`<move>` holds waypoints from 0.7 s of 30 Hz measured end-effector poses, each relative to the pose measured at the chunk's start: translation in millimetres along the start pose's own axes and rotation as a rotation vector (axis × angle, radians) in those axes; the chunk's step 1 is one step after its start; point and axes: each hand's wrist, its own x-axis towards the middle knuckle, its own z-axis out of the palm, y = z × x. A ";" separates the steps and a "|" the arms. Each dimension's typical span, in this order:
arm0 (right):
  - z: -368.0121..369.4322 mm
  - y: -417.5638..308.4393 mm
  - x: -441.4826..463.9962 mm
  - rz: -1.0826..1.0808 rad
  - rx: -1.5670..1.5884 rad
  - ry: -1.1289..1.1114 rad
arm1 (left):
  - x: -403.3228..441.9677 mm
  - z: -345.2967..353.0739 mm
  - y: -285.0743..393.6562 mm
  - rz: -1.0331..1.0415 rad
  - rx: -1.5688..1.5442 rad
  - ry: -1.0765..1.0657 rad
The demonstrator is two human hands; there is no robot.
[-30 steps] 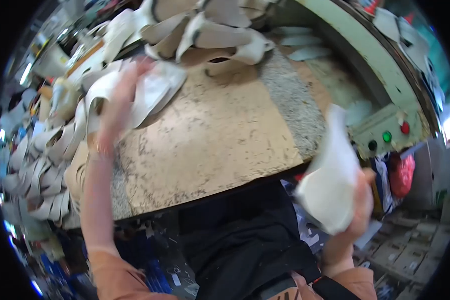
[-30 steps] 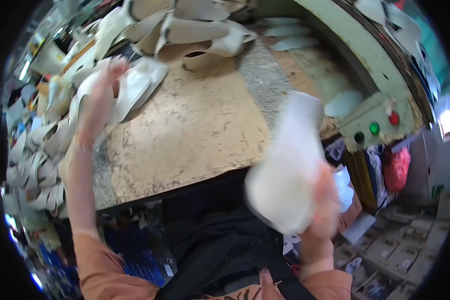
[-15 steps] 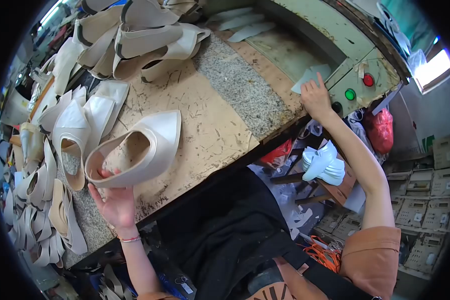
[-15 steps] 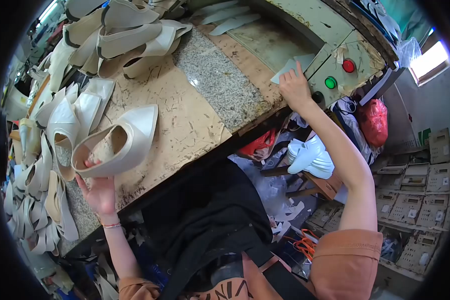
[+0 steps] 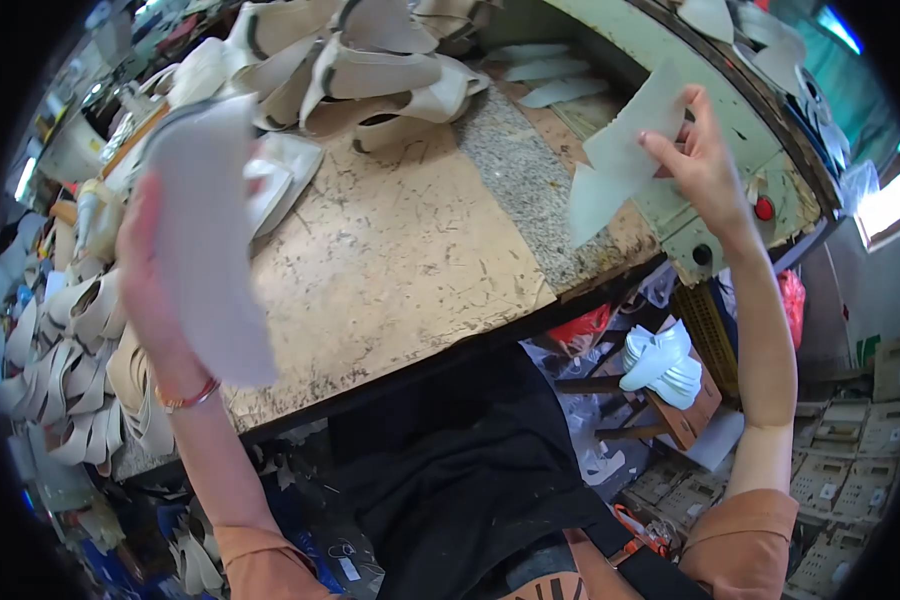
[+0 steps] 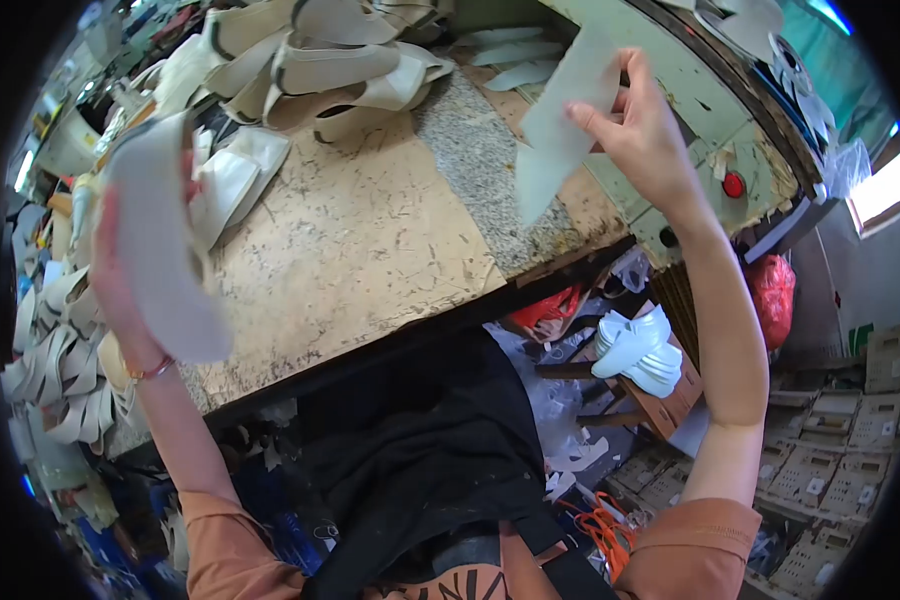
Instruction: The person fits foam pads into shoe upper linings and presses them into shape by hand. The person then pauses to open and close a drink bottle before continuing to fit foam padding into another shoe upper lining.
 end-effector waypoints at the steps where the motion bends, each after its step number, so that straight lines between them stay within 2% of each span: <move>1: 6.5 -21.9 0.9 -0.038 -0.015 -0.055 | 4.3 3.3 -1.8 -0.016 0.095 -0.080; 3: 20.3 -62.1 2.5 -0.107 0.016 -0.143 | 9.4 22.4 -9.1 0.028 0.264 -0.232; 4: 27.6 -80.6 2.8 -0.134 0.062 -0.177 | 6.0 28.8 -13.3 0.044 0.368 -0.209; 6: 43.0 -107.1 4.3 -0.147 0.271 -0.209 | 6.8 25.0 -23.8 0.070 0.313 -0.247; 7: 43.0 -109.1 10.2 -0.087 0.363 -0.305 | 2.5 26.2 -22.5 0.092 0.311 -0.257; 10: 77.8 -111.2 2.3 0.114 0.931 -0.492 | -7.6 25.2 -22.5 0.155 0.251 -0.288; 11: 92.8 -111.9 -4.2 0.150 0.996 -0.529 | -10.4 23.1 -23.6 0.177 0.222 -0.299; 12: 105.9 -123.7 -18.4 0.246 0.961 -0.382 | -13.2 19.9 -24.6 0.193 0.215 -0.307; 14: 117.6 -125.6 -27.8 0.304 1.111 -0.317 | -20.7 14.5 -26.5 0.226 0.209 -0.319; 16: 107.6 -139.5 -29.1 0.149 0.909 -0.501 | -28.7 11.9 -28.5 0.263 0.209 -0.329; 19: 95.0 -173.9 -36.2 -0.003 0.639 -0.545 | -37.9 22.2 -30.5 0.338 0.271 -0.321; 21: 93.3 -184.9 -37.7 -0.119 0.466 -0.495 | -43.4 28.7 -30.7 0.409 0.362 -0.350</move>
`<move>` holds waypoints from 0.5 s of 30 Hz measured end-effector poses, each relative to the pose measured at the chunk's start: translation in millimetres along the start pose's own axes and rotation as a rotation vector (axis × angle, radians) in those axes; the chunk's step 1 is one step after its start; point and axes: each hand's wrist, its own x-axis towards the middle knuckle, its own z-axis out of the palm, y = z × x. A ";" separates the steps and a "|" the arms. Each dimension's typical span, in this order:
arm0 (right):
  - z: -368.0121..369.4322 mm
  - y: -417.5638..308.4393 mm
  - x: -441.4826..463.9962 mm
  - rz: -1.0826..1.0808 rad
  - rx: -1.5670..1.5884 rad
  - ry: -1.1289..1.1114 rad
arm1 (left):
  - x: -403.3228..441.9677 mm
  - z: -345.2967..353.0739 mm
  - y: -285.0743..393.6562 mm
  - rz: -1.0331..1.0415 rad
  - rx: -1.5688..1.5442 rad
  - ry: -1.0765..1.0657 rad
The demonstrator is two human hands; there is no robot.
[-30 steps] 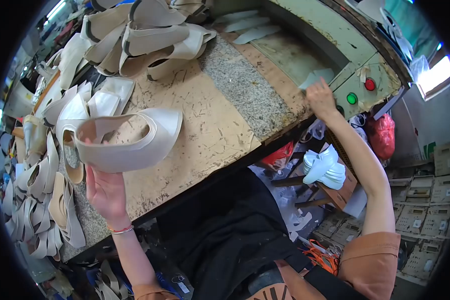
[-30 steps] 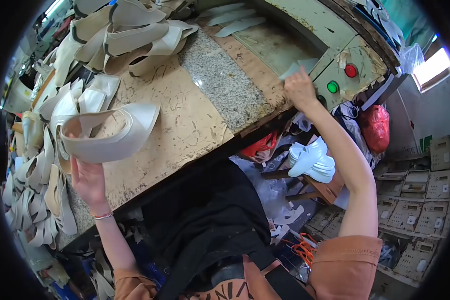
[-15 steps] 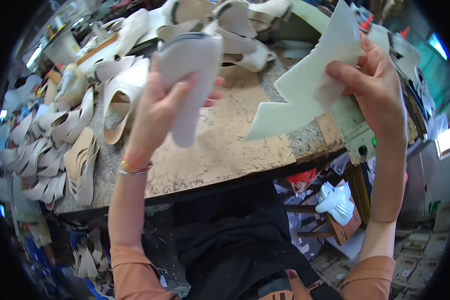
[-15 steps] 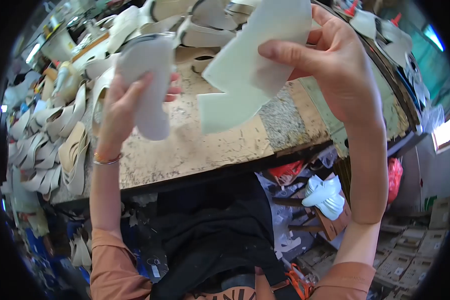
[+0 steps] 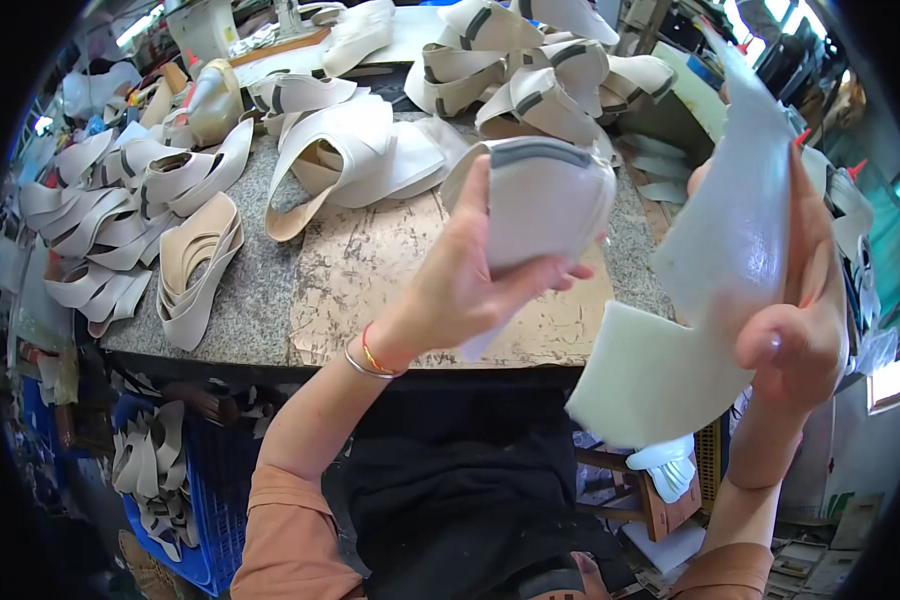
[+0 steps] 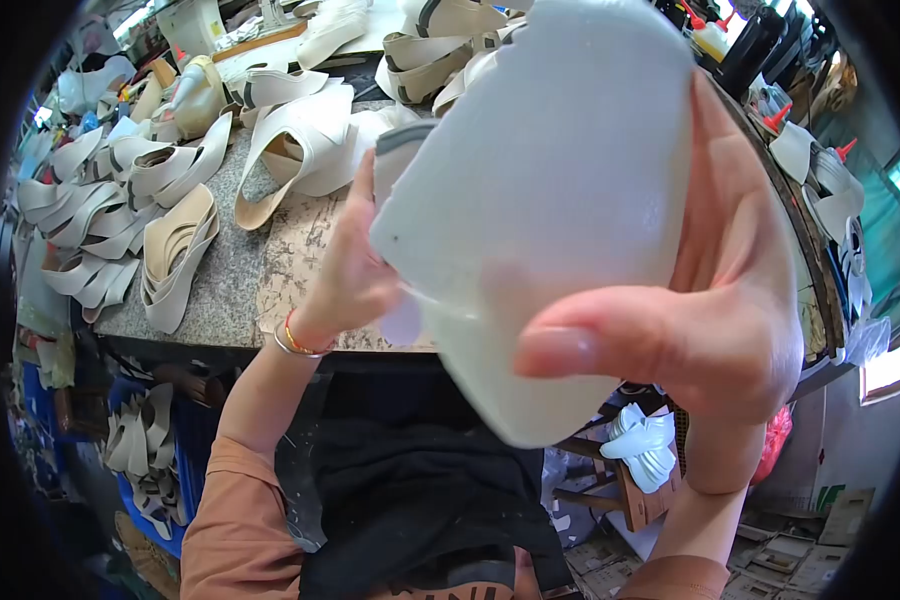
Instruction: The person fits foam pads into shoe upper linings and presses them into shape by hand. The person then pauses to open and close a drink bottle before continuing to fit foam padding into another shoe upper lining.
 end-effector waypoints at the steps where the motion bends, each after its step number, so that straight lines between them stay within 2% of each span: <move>1: 6.5 -3.1 1.7 -0.028 -0.065 0.032 | -0.9 3.5 3.0 0.039 0.069 -0.035; 3: 9.8 -1.5 3.9 -0.068 -0.124 0.088 | -3.9 10.5 2.3 0.049 0.106 -0.089; 7: 6.3 25.9 10.1 -0.183 -0.115 0.135 | -18.6 21.4 -17.0 -0.081 -0.006 -0.156; 11: -1.6 41.2 15.7 -0.285 -0.155 0.133 | -30.2 23.5 -17.9 -0.043 -0.130 -0.243; 14: -7.3 49.9 21.1 -0.265 -0.216 0.107 | -26.8 18.1 -3.7 -0.157 -0.267 -0.326; 15: -10.0 53.6 23.3 -0.243 -0.242 0.098 | -28.1 16.9 -4.3 -0.198 -0.458 -0.310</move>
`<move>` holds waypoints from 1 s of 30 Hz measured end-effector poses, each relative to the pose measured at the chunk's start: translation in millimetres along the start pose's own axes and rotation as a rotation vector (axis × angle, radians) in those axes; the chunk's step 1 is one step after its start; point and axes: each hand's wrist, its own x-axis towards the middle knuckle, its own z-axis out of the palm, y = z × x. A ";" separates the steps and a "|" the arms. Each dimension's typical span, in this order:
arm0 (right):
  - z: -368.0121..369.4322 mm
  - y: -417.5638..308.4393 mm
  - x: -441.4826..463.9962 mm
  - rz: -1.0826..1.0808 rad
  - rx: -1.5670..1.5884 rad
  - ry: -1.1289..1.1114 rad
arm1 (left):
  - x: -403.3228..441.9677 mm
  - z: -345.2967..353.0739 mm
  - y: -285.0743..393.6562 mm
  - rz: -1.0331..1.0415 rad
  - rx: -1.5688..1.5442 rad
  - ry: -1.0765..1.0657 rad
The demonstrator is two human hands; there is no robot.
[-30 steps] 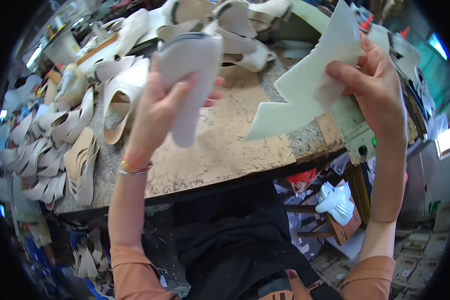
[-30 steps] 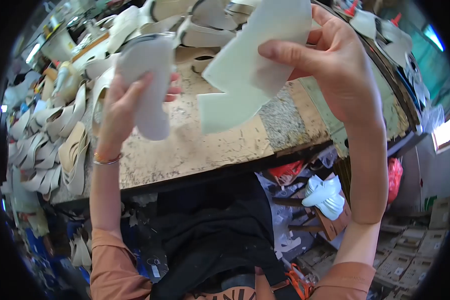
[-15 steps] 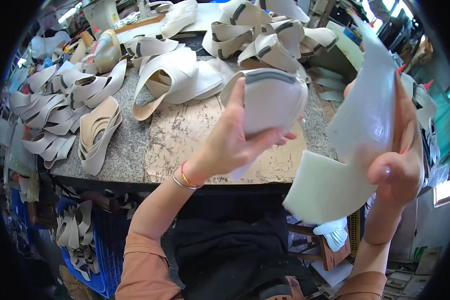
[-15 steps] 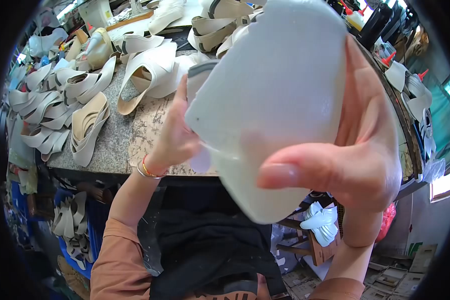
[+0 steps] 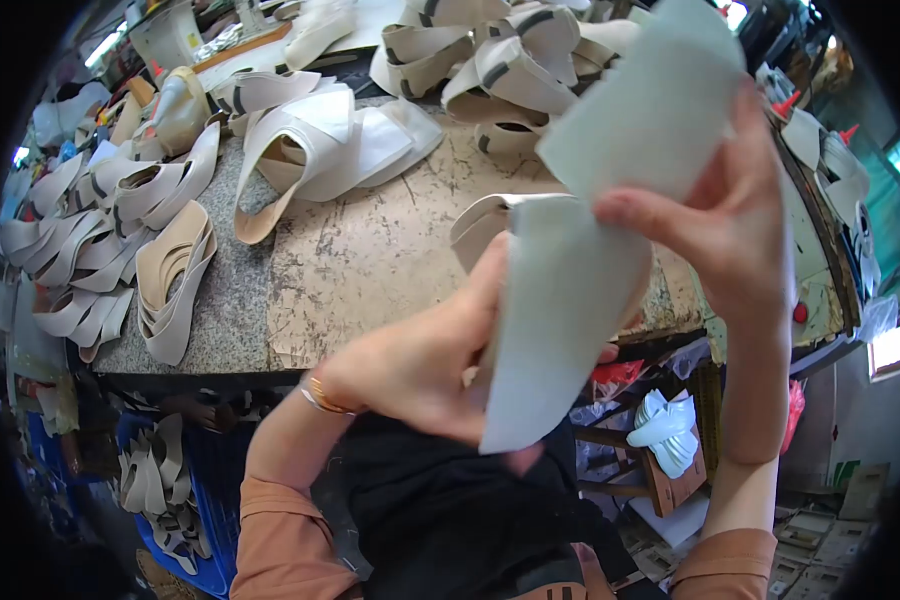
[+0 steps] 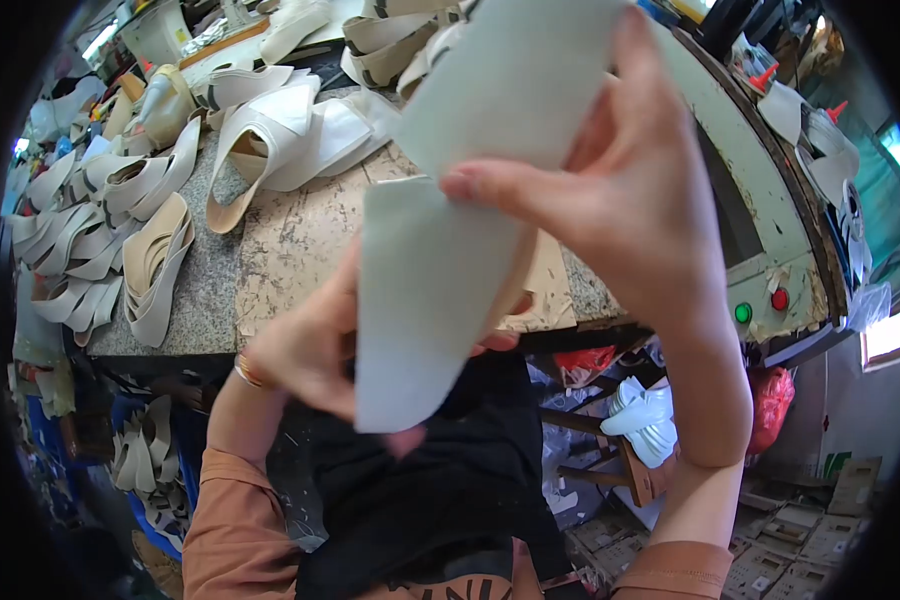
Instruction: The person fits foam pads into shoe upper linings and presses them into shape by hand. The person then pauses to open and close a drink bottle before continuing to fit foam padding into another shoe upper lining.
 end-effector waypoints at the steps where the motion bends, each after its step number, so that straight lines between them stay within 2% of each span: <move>1: -1.4 6.8 3.9 0.086 -0.040 -0.042 | -1.5 -1.6 -0.4 -0.010 -0.194 0.003; 4: -4.3 43.3 22.6 0.189 0.169 -0.128 | 5.3 0.8 35.0 -0.428 -0.523 0.231; 6: -6.4 42.9 41.7 0.219 0.284 -0.158 | 10.2 -6.5 32.2 -0.364 -0.364 0.232; 7: 10.1 3.2 52.0 0.296 0.294 0.019 | 12.4 -32.3 26.4 -0.250 -0.100 0.133; 8: 11.5 5.9 49.9 0.137 0.160 -0.063 | 13.9 -58.1 23.6 -0.135 0.161 0.029; 10: 14.4 11.6 45.6 -0.208 -0.091 -0.156 | 28.3 -60.0 45.2 -0.186 0.186 0.269; 12: 27.9 22.3 38.2 -0.123 -0.160 -0.104 | 42.5 -58.8 39.0 -0.188 0.269 0.422; 13: 32.0 22.7 26.4 -0.213 -0.195 -0.065 | 40.3 -55.5 33.3 -0.214 0.418 0.460; 14: 30.2 27.7 14.4 -0.443 -0.262 -0.093 | 32.6 -58.1 19.6 -0.156 0.459 0.400; 15: 28.7 28.9 -0.3 -0.589 -0.291 -0.125 | 23.1 -57.4 6.4 -0.119 0.423 0.443; 16: 28.9 25.7 -23.5 -0.605 -0.300 -0.192 | 12.4 -54.9 -6.1 -0.083 0.387 0.487; 17: 29.8 24.2 -48.3 -0.581 -0.291 -0.264 | -1.7 -54.9 -15.3 -0.144 0.458 0.486; 18: 32.2 22.9 -66.7 -0.522 -0.263 -0.312 | -9.7 -43.8 -23.2 -0.098 0.359 0.518; 19: 33.5 20.4 -77.6 -0.478 -0.241 -0.291 | -21.8 -37.4 -33.2 -0.150 0.339 0.528; 20: 34.8 21.7 -81.5 -0.482 -0.254 -0.169 | -32.4 -30.3 -41.5 -0.207 0.316 0.528; 22: 44.5 49.8 -50.9 -0.098 -0.195 0.035 | -45.2 -14.6 -44.3 -0.288 0.460 0.446; 23: 49.4 64.1 -35.5 0.084 -0.137 0.142 | -56.2 -6.1 -53.2 -0.220 0.493 0.391; 24: 47.7 121.7 -35.8 0.150 -0.003 -0.026 | -63.1 5.8 -52.9 -0.284 0.417 0.387; 25: 60.5 135.1 -43.2 0.421 0.356 -0.121 | -67.2 5.5 -49.3 -0.348 0.296 0.368; 27: 77.8 133.3 -59.4 0.414 0.312 -0.059 | -74.6 -5.2 -38.2 -0.412 0.011 0.331; 28: 87.3 130.0 -68.5 0.419 0.298 -0.033 | -72.0 -9.9 -33.3 -0.519 -0.115 0.383; 29: 95.0 124.8 -71.3 0.379 0.278 -0.118 | -69.3 -14.5 -28.3 -0.620 -0.242 0.450; 30: 102.4 127.9 -67.4 0.289 0.077 -0.017 | -66.0 -11.4 -40.0 -0.643 0.076 0.441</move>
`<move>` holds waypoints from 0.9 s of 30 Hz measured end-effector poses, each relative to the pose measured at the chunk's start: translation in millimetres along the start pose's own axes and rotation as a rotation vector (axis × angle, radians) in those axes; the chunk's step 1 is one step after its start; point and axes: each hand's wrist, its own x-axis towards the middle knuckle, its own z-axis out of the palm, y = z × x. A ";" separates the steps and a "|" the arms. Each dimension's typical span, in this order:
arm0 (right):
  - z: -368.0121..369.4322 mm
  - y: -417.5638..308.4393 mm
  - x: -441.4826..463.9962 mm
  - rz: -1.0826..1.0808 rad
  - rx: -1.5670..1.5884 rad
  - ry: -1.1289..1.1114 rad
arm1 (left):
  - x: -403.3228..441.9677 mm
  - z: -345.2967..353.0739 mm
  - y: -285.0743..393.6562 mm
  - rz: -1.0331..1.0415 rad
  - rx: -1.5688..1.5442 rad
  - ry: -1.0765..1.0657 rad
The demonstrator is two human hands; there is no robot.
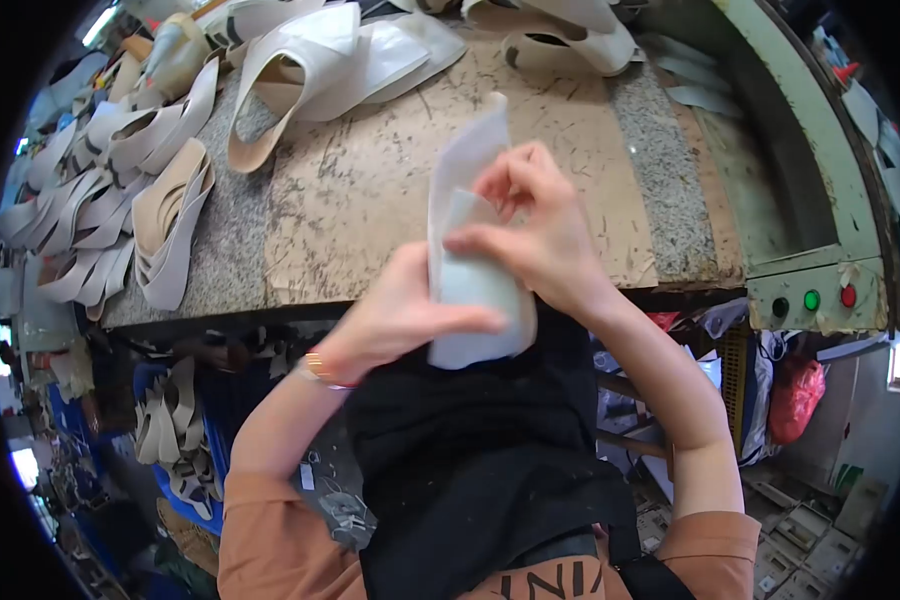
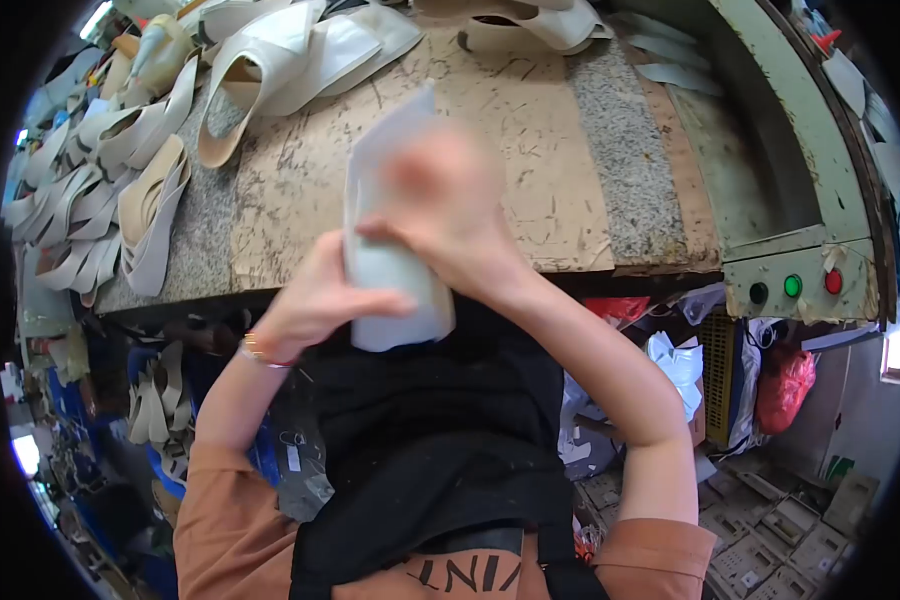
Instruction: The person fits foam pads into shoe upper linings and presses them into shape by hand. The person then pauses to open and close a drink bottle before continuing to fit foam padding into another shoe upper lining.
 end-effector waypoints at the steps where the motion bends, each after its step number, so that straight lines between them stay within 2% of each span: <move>1: 2.8 4.8 12.5 -0.099 -0.192 0.140 | 6.8 3.5 2.0 0.015 -0.084 0.053; 2: -0.1 9.9 24.5 -0.200 -0.395 0.290 | 13.8 6.8 6.5 0.037 -0.169 0.092; 3: -11.2 18.4 31.7 -0.053 -0.228 0.408 | 10.2 9.4 19.6 0.125 -0.028 0.086; 6: -17.3 -25.5 -10.5 0.349 0.559 0.029 | 17.2 -0.2 27.6 0.330 0.049 0.291; 8: -17.3 -32.9 -42.7 -0.122 -0.280 -0.244 | 25.5 -21.1 31.8 0.308 -0.205 0.276; 9: -21.7 -33.3 -41.1 -0.289 -0.307 -0.119 | 25.4 -25.9 36.7 0.277 -0.331 0.236; 10: -38.6 -41.2 -35.9 -0.358 -0.515 -0.146 | 24.2 -29.0 38.7 0.247 -0.460 0.201; 12: -56.9 -53.2 -25.4 -0.538 -0.720 -0.172 | 23.3 -32.1 40.1 0.198 -0.703 0.138; 14: -66.4 -60.4 -18.2 -0.523 -0.590 -0.144 | 22.8 -26.2 41.5 0.204 -0.980 0.081; 15: -72.0 -64.3 -13.0 -0.335 -0.401 -0.181 | 19.9 -18.9 44.8 0.216 -1.042 0.045; 18: -77.1 -74.7 10.6 -0.151 -0.067 -0.316 | 21.1 17.8 37.7 0.349 -0.247 0.139; 19: -72.5 -74.9 15.2 0.043 0.127 -0.370 | 21.8 33.9 45.9 0.519 -0.226 0.095; 22: -63.3 -77.9 25.0 0.166 0.322 -0.356 | 29.5 13.3 55.3 0.456 -0.215 -0.066; 23: -58.8 -74.7 28.1 0.198 0.320 -0.303 | 31.4 26.7 54.8 0.508 -0.198 0.080; 24: -48.1 -69.7 32.0 0.221 0.342 -0.162 | 37.3 37.0 49.8 0.678 -0.030 0.224; 25: -36.2 -61.5 36.4 0.247 0.364 -0.023 | 40.1 43.7 43.1 0.761 0.208 0.283; 26: -29.6 -45.4 45.1 0.487 0.500 0.020 | 41.1 48.3 38.6 0.843 0.448 0.341; 27: -19.5 -24.7 42.3 0.417 0.420 0.029 | 38.4 45.4 37.2 0.703 0.447 0.344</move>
